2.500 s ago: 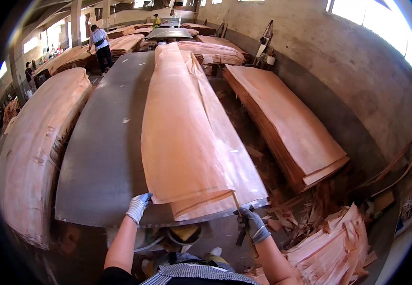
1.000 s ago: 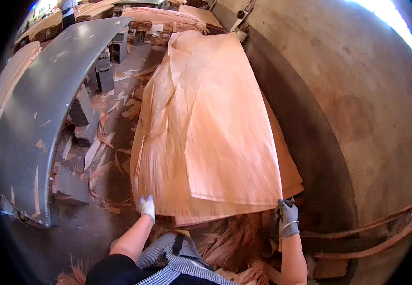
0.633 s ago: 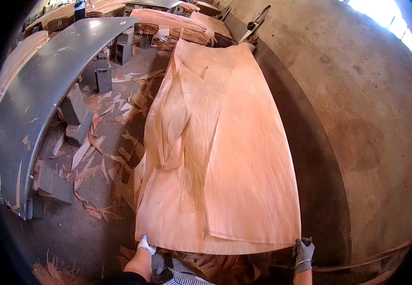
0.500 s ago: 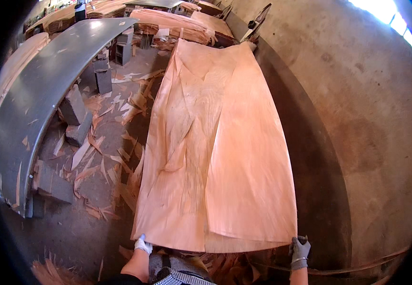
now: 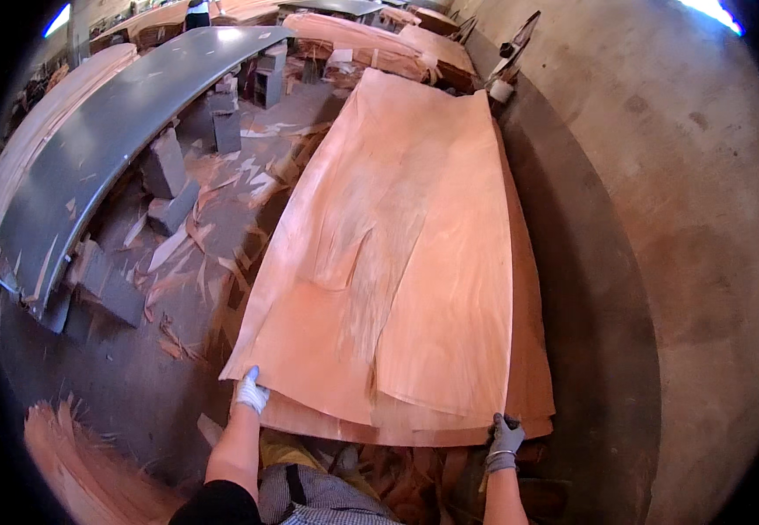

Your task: The person processes sheets of wood veneer by using a knife to trim and score the material, picking up and moving large sheets between stacks, and applying a liquid from a bottle onto the surface.

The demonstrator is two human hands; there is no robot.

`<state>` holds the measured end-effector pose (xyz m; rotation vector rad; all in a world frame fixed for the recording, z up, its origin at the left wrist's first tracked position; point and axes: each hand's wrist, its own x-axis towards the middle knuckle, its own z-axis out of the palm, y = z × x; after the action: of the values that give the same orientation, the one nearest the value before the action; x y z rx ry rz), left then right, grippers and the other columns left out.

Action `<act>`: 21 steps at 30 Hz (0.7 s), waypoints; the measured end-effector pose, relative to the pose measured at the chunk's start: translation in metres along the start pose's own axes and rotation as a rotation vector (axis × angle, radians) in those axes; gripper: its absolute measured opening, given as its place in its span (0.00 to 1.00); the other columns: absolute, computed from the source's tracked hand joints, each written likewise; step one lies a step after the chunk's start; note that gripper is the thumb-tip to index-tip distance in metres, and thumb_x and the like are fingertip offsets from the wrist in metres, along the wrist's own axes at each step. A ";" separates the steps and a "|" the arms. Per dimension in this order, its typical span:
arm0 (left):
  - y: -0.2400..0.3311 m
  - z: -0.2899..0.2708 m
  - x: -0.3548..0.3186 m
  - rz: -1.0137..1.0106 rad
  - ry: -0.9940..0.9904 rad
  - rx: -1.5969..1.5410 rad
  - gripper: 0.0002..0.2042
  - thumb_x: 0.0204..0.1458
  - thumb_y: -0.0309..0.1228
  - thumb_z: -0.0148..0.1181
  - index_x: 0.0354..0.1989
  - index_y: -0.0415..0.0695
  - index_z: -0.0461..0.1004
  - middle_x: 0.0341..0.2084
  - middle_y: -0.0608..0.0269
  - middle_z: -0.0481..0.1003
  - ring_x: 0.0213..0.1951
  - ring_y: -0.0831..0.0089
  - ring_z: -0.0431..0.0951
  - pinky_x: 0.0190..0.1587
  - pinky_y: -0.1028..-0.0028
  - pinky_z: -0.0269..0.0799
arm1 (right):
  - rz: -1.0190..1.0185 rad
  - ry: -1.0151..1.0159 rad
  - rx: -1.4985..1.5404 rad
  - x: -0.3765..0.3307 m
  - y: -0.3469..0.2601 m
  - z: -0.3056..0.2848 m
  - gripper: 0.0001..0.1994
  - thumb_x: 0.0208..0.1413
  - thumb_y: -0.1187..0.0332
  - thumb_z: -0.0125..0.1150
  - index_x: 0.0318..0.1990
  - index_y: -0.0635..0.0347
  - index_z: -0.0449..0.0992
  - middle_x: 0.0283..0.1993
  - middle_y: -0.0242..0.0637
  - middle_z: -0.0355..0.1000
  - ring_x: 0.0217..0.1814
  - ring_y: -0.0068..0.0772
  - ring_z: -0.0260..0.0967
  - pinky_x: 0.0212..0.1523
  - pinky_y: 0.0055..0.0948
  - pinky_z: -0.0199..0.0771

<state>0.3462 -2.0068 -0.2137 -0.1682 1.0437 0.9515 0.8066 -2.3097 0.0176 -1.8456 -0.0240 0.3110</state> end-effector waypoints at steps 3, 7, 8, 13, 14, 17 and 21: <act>-0.015 0.004 -0.002 0.095 0.069 0.235 0.25 0.51 0.42 0.56 0.56 0.49 0.62 0.55 0.62 0.66 0.57 0.63 0.63 0.59 0.59 0.56 | 0.070 -0.012 0.009 0.006 0.012 0.007 0.07 0.47 0.73 0.63 0.31 0.61 0.70 0.16 0.33 0.65 0.11 0.24 0.59 0.07 0.25 0.56; -0.007 0.003 -0.004 0.005 -0.165 0.018 0.28 0.52 0.50 0.51 0.57 0.46 0.62 0.56 0.60 0.65 0.58 0.61 0.62 0.60 0.59 0.54 | 0.094 0.022 -0.013 0.038 0.072 -0.001 0.06 0.48 0.73 0.62 0.30 0.60 0.70 0.15 0.31 0.64 0.10 0.24 0.58 0.08 0.24 0.56; -0.002 0.003 -0.003 0.007 -0.175 -0.011 0.29 0.52 0.51 0.50 0.58 0.46 0.61 0.56 0.60 0.65 0.58 0.61 0.62 0.61 0.59 0.54 | 0.100 0.029 -0.009 0.046 0.089 -0.001 0.05 0.48 0.73 0.62 0.30 0.60 0.70 0.15 0.31 0.63 0.10 0.23 0.58 0.08 0.24 0.56; 0.007 -0.053 0.003 0.166 -0.069 0.122 0.28 0.53 0.50 0.48 0.58 0.46 0.61 0.56 0.60 0.64 0.58 0.60 0.62 0.61 0.58 0.53 | 0.116 0.056 -0.058 0.053 0.130 0.002 0.05 0.47 0.75 0.62 0.30 0.63 0.71 0.18 0.30 0.65 0.12 0.22 0.56 0.12 0.23 0.56; 0.007 -0.072 0.005 0.156 -0.018 0.127 0.28 0.53 0.50 0.48 0.58 0.46 0.61 0.57 0.60 0.64 0.58 0.60 0.61 0.61 0.57 0.52 | 0.141 0.081 -0.073 0.045 0.126 0.001 0.05 0.46 0.76 0.62 0.29 0.64 0.72 0.19 0.30 0.66 0.14 0.21 0.56 0.14 0.23 0.56; -0.001 -0.106 0.018 0.103 0.072 0.085 0.27 0.52 0.49 0.50 0.58 0.47 0.62 0.57 0.62 0.63 0.59 0.59 0.59 0.62 0.54 0.48 | 0.132 0.106 -0.106 0.038 0.137 -0.016 0.05 0.46 0.76 0.62 0.30 0.65 0.72 0.19 0.30 0.66 0.14 0.21 0.56 0.15 0.23 0.57; -0.012 -0.089 0.051 0.026 -0.014 0.105 0.26 0.52 0.48 0.50 0.57 0.47 0.62 0.56 0.61 0.64 0.59 0.57 0.59 0.62 0.54 0.47 | 0.055 0.190 -0.118 0.063 0.152 -0.016 0.05 0.47 0.76 0.62 0.31 0.64 0.73 0.20 0.29 0.66 0.15 0.19 0.56 0.15 0.23 0.56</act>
<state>0.3047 -2.0320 -0.3056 -0.0610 1.0826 0.9174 0.8492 -2.3587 -0.1343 -1.9889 0.1422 0.1744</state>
